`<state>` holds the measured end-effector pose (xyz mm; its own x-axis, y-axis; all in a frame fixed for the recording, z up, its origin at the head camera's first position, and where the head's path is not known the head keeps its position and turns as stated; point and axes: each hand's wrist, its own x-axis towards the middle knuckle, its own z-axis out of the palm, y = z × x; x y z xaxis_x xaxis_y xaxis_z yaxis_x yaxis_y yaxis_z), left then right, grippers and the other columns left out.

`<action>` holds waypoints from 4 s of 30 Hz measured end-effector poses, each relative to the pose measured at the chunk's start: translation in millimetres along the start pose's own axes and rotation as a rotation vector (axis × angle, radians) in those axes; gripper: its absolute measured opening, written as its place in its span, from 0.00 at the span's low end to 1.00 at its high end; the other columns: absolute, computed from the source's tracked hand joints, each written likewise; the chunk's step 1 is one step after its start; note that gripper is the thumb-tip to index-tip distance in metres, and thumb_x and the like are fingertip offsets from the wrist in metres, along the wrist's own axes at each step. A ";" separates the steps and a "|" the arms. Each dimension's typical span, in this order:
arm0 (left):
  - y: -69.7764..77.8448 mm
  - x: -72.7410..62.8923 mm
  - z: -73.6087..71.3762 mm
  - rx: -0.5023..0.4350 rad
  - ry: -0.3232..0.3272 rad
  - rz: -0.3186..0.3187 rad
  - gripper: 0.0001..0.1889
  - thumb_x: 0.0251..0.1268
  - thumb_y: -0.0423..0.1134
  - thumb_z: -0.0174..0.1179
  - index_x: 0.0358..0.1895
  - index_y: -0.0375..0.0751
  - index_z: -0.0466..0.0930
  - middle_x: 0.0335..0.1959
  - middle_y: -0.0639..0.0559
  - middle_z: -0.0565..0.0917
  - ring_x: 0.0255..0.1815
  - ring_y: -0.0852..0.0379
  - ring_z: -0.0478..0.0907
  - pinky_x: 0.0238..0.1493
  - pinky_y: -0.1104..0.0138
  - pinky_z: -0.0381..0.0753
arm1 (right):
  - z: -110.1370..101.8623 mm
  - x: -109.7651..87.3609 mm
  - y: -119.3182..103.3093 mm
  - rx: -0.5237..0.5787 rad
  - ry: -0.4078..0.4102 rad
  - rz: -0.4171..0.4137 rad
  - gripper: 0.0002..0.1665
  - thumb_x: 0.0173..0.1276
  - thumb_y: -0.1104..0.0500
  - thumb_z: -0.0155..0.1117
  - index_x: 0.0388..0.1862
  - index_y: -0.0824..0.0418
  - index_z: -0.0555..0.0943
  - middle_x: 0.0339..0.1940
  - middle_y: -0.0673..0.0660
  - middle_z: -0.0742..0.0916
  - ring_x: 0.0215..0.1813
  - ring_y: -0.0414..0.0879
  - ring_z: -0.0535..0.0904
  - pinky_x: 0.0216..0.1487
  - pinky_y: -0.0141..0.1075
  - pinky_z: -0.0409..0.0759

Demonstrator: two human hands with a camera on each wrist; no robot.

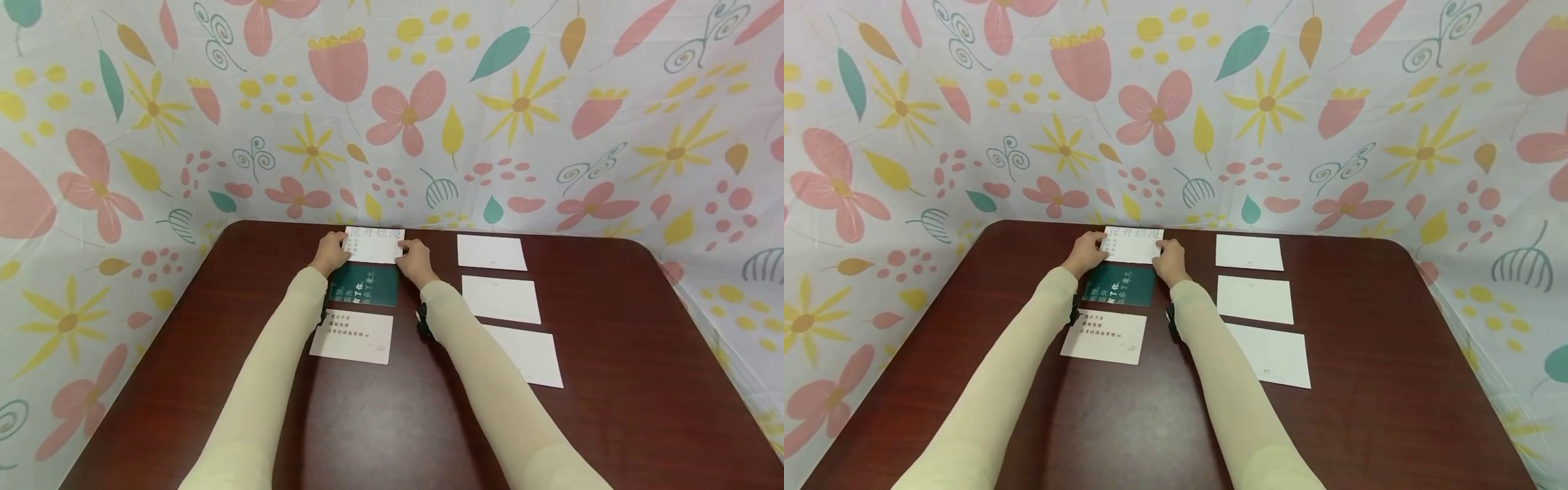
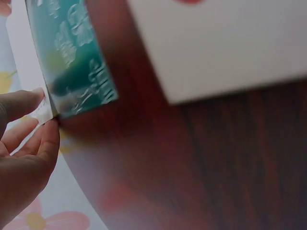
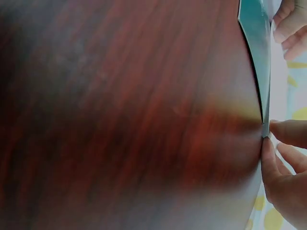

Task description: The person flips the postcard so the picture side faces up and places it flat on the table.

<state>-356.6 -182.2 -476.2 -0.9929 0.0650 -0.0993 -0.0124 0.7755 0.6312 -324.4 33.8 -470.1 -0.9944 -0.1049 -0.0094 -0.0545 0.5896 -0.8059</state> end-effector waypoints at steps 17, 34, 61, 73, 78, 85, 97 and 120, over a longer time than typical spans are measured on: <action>30.2 -24.2 -6.7 0.186 -0.016 -0.049 0.22 0.68 0.30 0.52 0.65 0.37 0.72 0.64 0.33 0.63 0.61 0.40 0.61 0.56 0.54 0.71 | -2.7 2.0 -2.5 -0.078 -0.072 0.023 0.23 0.69 0.68 0.56 0.62 0.73 0.73 0.67 0.69 0.64 0.68 0.60 0.63 0.59 0.45 0.71; 43.5 -40.6 -0.8 0.019 0.162 0.050 0.24 0.72 0.38 0.52 0.69 0.35 0.65 0.62 0.33 0.67 0.61 0.39 0.63 0.63 0.49 0.62 | -44.2 -8.2 5.3 0.103 -0.089 0.008 0.22 0.73 0.62 0.55 0.64 0.68 0.73 0.59 0.65 0.78 0.58 0.59 0.74 0.56 0.49 0.74; 150.2 -45.9 70.3 -0.382 0.076 0.205 0.18 0.73 0.33 0.51 0.63 0.34 0.73 0.56 0.40 0.76 0.57 0.47 0.74 0.55 0.62 0.76 | -154.0 -34.2 54.8 0.015 0.096 0.004 0.20 0.75 0.61 0.50 0.62 0.70 0.74 0.61 0.68 0.76 0.60 0.62 0.73 0.57 0.52 0.74; 176.2 -42.7 107.8 -0.575 -0.062 0.067 0.25 0.73 0.36 0.52 0.70 0.35 0.63 0.63 0.42 0.72 0.65 0.48 0.70 0.60 0.61 0.72 | -173.2 -47.7 88.8 0.094 0.161 0.151 0.27 0.76 0.60 0.47 0.70 0.69 0.66 0.66 0.71 0.72 0.67 0.63 0.67 0.62 0.54 0.70; 179.9 -41.3 119.5 -0.602 -0.099 0.027 0.26 0.74 0.37 0.51 0.71 0.34 0.61 0.65 0.40 0.70 0.66 0.46 0.68 0.63 0.59 0.70 | -175.8 -48.5 99.0 0.081 0.159 0.182 0.29 0.75 0.60 0.45 0.72 0.71 0.61 0.72 0.71 0.65 0.73 0.64 0.57 0.67 0.53 0.63; 182.6 -41.7 128.3 -0.605 -0.125 0.006 0.27 0.73 0.37 0.50 0.71 0.33 0.60 0.64 0.38 0.70 0.66 0.45 0.67 0.63 0.57 0.69 | -175.0 -49.6 105.1 0.021 0.155 0.260 0.32 0.71 0.61 0.42 0.72 0.73 0.60 0.71 0.71 0.64 0.72 0.63 0.59 0.65 0.53 0.66; 187.2 -42.7 133.6 -0.581 -0.122 0.014 0.26 0.74 0.37 0.49 0.71 0.33 0.59 0.65 0.38 0.68 0.67 0.44 0.66 0.62 0.56 0.70 | -175.8 -51.7 102.3 0.072 0.199 0.319 0.31 0.71 0.61 0.43 0.70 0.74 0.62 0.69 0.72 0.68 0.70 0.63 0.62 0.65 0.53 0.67; 185.4 -44.7 121.6 -0.642 0.003 -0.036 0.22 0.73 0.33 0.49 0.68 0.31 0.66 0.52 0.40 0.77 0.40 0.56 0.71 0.39 0.68 0.69 | -177.4 -46.2 92.0 0.173 0.336 0.366 0.25 0.71 0.63 0.48 0.66 0.68 0.72 0.61 0.66 0.77 0.58 0.54 0.73 0.52 0.40 0.73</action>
<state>-300.1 35.1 -448.3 -0.9908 0.0433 -0.1279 -0.1134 0.2464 0.9625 -299.4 235.0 -438.7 -0.9212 0.3624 -0.1416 0.2898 0.3960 -0.8713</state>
